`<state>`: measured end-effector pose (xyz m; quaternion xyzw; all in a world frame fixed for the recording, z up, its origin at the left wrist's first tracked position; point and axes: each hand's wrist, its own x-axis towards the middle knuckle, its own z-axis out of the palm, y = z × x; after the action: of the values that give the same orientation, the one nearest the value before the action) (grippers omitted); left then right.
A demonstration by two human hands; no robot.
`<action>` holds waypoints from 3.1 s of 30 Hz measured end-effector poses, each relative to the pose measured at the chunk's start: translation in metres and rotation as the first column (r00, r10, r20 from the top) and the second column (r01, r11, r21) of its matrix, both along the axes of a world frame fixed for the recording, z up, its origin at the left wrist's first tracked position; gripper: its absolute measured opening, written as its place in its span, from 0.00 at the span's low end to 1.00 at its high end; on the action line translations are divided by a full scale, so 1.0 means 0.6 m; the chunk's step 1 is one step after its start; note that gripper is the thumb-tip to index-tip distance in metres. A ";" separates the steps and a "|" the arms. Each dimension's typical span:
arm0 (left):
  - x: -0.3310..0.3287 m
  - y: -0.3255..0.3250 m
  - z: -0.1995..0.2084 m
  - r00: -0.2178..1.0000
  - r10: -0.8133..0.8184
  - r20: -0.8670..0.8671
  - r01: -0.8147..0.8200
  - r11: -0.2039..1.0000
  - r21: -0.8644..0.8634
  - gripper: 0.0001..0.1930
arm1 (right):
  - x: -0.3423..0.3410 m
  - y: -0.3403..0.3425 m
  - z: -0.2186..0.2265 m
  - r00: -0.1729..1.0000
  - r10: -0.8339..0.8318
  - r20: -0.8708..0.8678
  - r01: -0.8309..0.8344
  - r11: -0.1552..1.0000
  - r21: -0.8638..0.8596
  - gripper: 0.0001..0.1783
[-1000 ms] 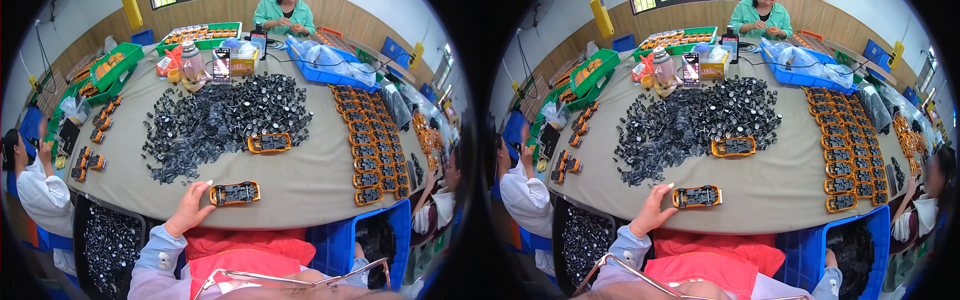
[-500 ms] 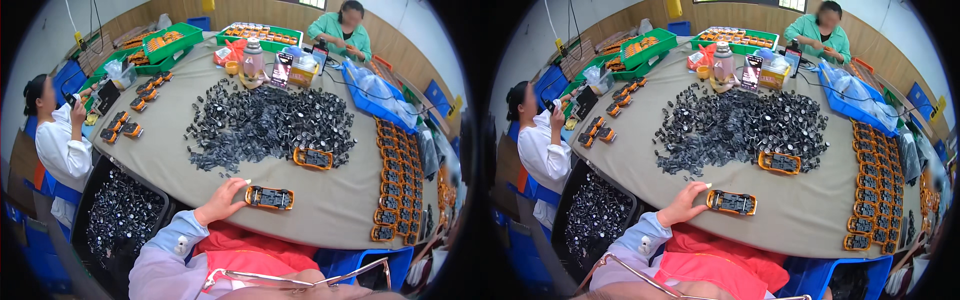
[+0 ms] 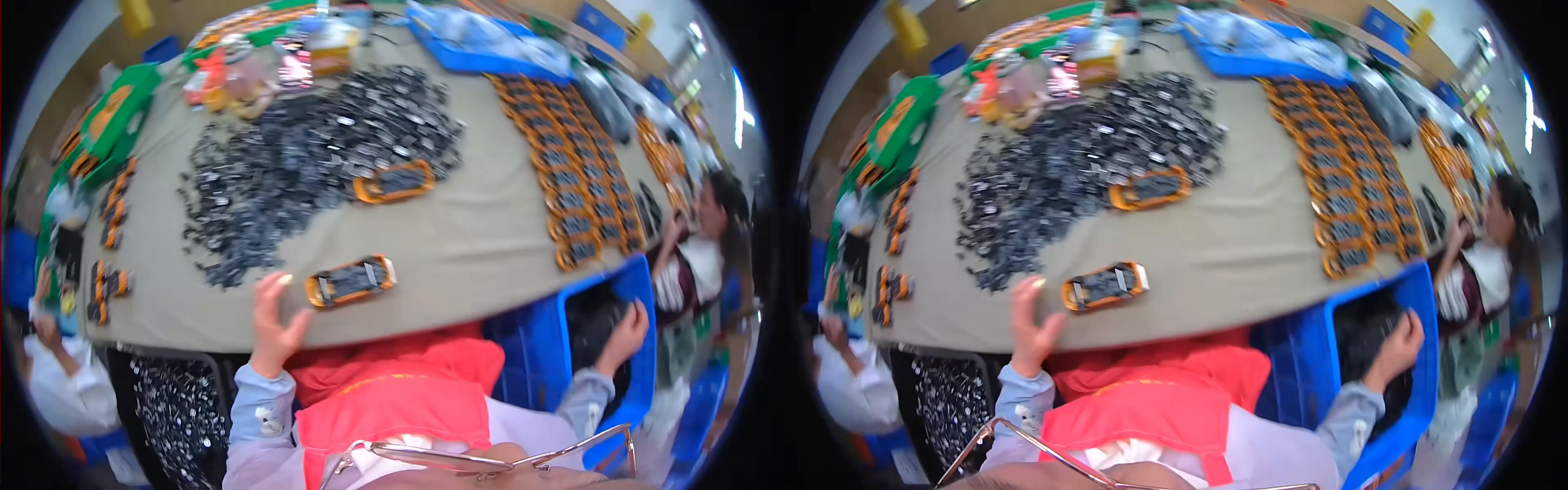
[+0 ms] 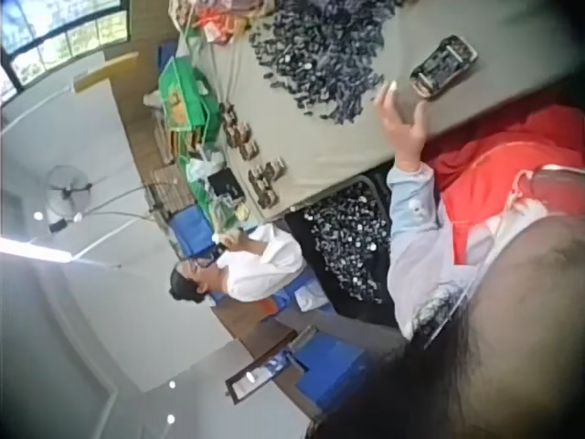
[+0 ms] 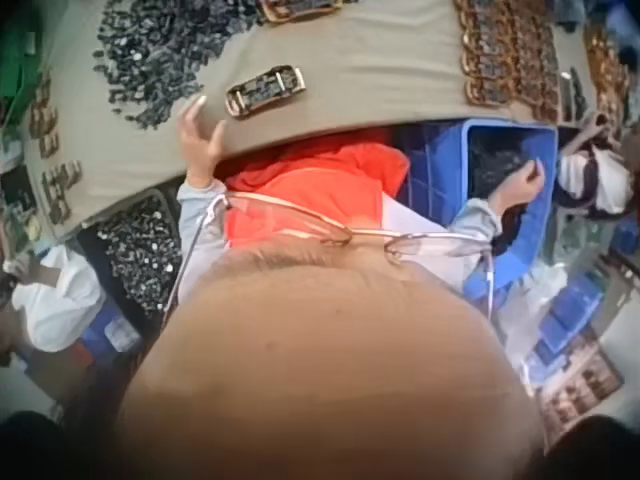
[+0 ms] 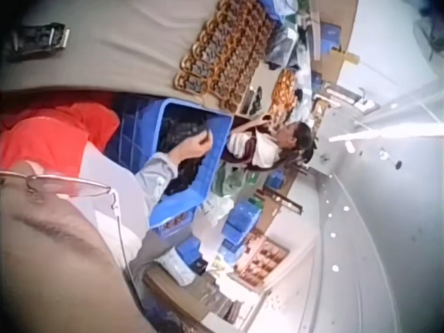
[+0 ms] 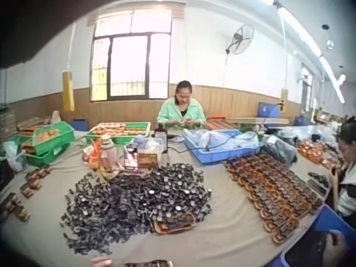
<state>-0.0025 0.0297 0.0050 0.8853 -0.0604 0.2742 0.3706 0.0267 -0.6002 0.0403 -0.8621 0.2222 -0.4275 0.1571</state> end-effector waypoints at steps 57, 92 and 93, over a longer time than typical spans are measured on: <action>0.055 -0.047 0.032 0.989 -0.078 -0.125 0.090 0.991 0.095 0.31 | 0.195 0.621 -0.004 -0.204 0.915 -0.347 -0.900 -0.036 0.435 0.40; -0.029 -0.059 0.022 0.917 -0.377 -0.129 -0.142 -0.007 -0.990 0.22 | 0.144 0.691 -0.020 -0.365 0.930 0.043 -0.631 -0.281 0.723 0.18; -0.046 -0.018 0.027 0.944 -0.299 -0.138 -0.151 -0.020 -0.988 0.21 | 0.146 0.698 -0.025 -0.324 0.942 0.089 -0.707 -0.304 0.638 0.19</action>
<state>-0.0303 0.0187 0.0210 0.3796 0.1645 0.0700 0.9077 0.1140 -0.1812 0.0251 -0.7030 -0.4096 0.1631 0.5580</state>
